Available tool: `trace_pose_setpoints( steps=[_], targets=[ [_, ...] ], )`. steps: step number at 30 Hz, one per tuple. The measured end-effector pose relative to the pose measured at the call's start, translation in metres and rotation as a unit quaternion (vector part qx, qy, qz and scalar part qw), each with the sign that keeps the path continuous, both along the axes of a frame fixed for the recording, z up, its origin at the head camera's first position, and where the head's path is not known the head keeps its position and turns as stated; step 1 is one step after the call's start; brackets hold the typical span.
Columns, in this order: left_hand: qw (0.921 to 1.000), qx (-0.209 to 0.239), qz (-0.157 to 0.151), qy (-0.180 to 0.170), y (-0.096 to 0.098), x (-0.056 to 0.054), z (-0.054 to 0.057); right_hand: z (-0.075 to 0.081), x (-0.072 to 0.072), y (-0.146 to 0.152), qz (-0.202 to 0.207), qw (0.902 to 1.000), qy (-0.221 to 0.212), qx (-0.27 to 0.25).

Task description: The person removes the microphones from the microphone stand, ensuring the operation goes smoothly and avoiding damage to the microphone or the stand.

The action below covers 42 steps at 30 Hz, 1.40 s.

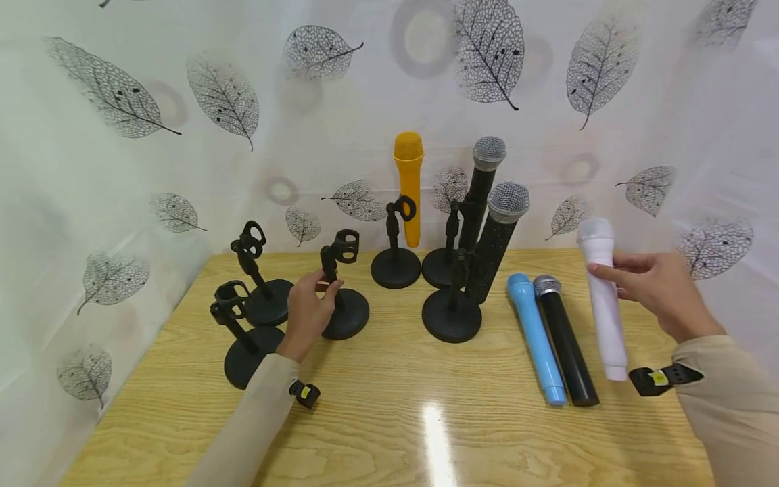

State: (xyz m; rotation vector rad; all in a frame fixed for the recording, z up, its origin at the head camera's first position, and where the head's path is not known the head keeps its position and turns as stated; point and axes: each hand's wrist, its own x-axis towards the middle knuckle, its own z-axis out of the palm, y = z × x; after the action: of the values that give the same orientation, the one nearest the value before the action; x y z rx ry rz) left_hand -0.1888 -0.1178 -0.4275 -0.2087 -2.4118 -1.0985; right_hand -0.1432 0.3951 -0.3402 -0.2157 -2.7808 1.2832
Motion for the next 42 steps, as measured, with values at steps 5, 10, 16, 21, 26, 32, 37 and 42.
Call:
trace_pose_setpoints(
  steps=[5,10,16,21,26,32,37,42],
  targets=[
    [0.9999,-0.007,0.006,-0.005,0.001,-0.004,0.000,-0.012,-0.001,0.006,0.016,0.9995,-0.024,-0.009],
    [0.9999,-0.011,0.010,-0.006,0.001,-0.007,0.000,-0.023,0.001,0.009,0.023,0.9981,-0.056,-0.009],
    [0.9997,-0.012,0.021,-0.005,0.002,-0.011,0.001,-0.034,0.001,0.013,0.040,0.9963,-0.076,0.002],
    [0.9996,-0.005,0.028,-0.007,0.001,-0.015,0.001,-0.040,0.000,0.016,0.049,0.9942,-0.096,0.011],
    [0.9994,-0.004,0.033,-0.012,0.001,-0.020,0.000,-0.046,0.000,0.018,0.061,0.9924,-0.107,0.008],
    [0.9994,-0.001,0.033,-0.002,-0.001,-0.025,-0.001,-0.054,-0.001,0.021,0.068,0.9901,-0.122,0.006],
    [0.9993,0.002,0.037,0.006,-0.002,-0.028,-0.002,-0.060,-0.003,0.020,0.065,0.9887,-0.135,0.004],
    [0.9990,0.007,0.043,0.007,-0.004,-0.032,-0.002,-0.065,-0.004,0.020,0.065,0.9881,-0.139,-0.005]
  ],
)
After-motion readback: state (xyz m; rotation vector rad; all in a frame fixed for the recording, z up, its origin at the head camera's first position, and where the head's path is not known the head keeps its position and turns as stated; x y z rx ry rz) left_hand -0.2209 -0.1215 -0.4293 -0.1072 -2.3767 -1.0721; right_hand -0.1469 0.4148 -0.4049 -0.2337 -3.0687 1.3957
